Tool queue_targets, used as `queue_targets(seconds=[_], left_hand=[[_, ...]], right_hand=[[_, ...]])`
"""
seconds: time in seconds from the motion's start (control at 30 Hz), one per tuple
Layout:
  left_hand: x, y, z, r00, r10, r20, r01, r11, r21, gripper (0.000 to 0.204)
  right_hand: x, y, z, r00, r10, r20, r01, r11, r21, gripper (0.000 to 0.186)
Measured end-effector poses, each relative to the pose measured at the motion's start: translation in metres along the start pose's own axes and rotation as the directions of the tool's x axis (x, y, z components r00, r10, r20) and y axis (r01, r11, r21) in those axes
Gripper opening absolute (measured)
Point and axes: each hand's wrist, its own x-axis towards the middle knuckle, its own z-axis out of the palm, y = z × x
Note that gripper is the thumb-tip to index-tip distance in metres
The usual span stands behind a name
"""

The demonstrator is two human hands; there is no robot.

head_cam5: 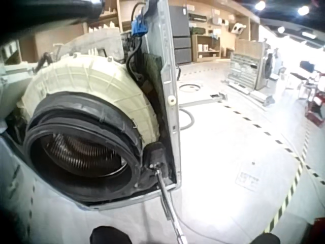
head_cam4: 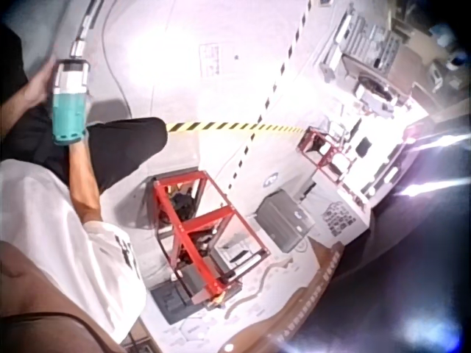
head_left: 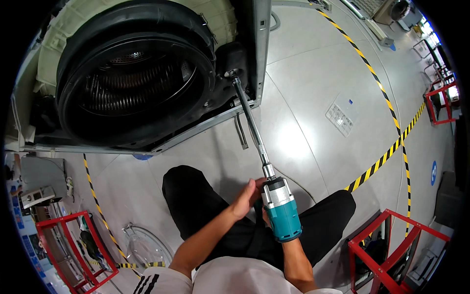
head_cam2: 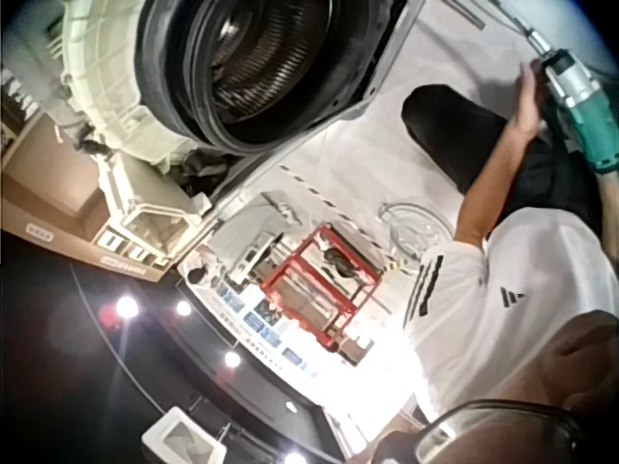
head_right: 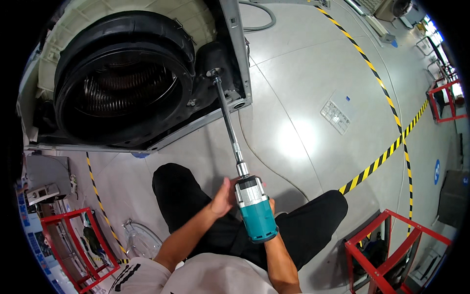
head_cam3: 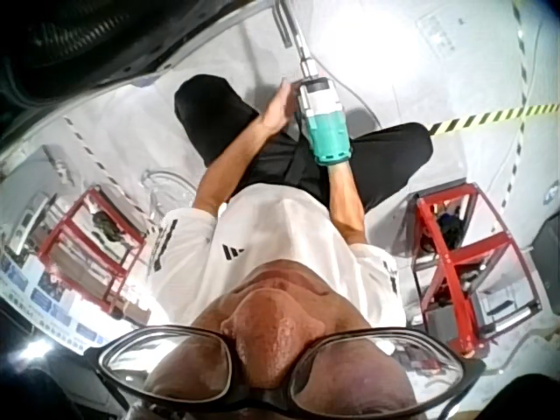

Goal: The person uses a power driver to unscrew fasteners from the internal components of a washing machine, then sets the tool on a mobile cart and points at internal wires and connectors by hand.

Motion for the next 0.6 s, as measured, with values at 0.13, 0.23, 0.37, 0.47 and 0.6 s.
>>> queue_targets(seconds=[0.13, 0.23, 0.37, 0.47, 0.6], left_hand=[[-0.015, -0.038, 0.011, 0.983, 0.179, -0.035, -0.181, 0.98, -0.082, 0.072], [-0.021, -0.045, 0.019, 0.945, 0.301, -0.129, -0.302, 0.953, 0.017, 0.081], [-0.015, -0.049, 0.032, 0.881, 0.429, -0.199, -0.419, 0.903, 0.094, 0.08], [-0.01, -0.05, 0.027, 0.918, 0.309, -0.248, -0.338, 0.938, -0.082, 0.076], [0.001, -0.013, 0.028, 0.96, 0.098, -0.263, -0.125, 0.988, -0.088, 0.082]], right_hand=[[0.0, 0.004, -0.009, 0.971, -0.237, 0.033, 0.239, 0.966, -0.1, 0.011], [0.002, -0.001, -0.008, 0.922, -0.375, 0.101, 0.384, 0.842, -0.38, 0.011], [0.004, 0.016, -0.015, 0.899, -0.417, 0.135, 0.432, 0.792, -0.431, 0.011], [0.007, 0.004, -0.014, 0.843, -0.512, 0.166, 0.513, 0.671, -0.535, 0.009], [0.0, 0.01, -0.011, 0.936, -0.33, 0.126, 0.352, 0.838, -0.418, 0.016]])
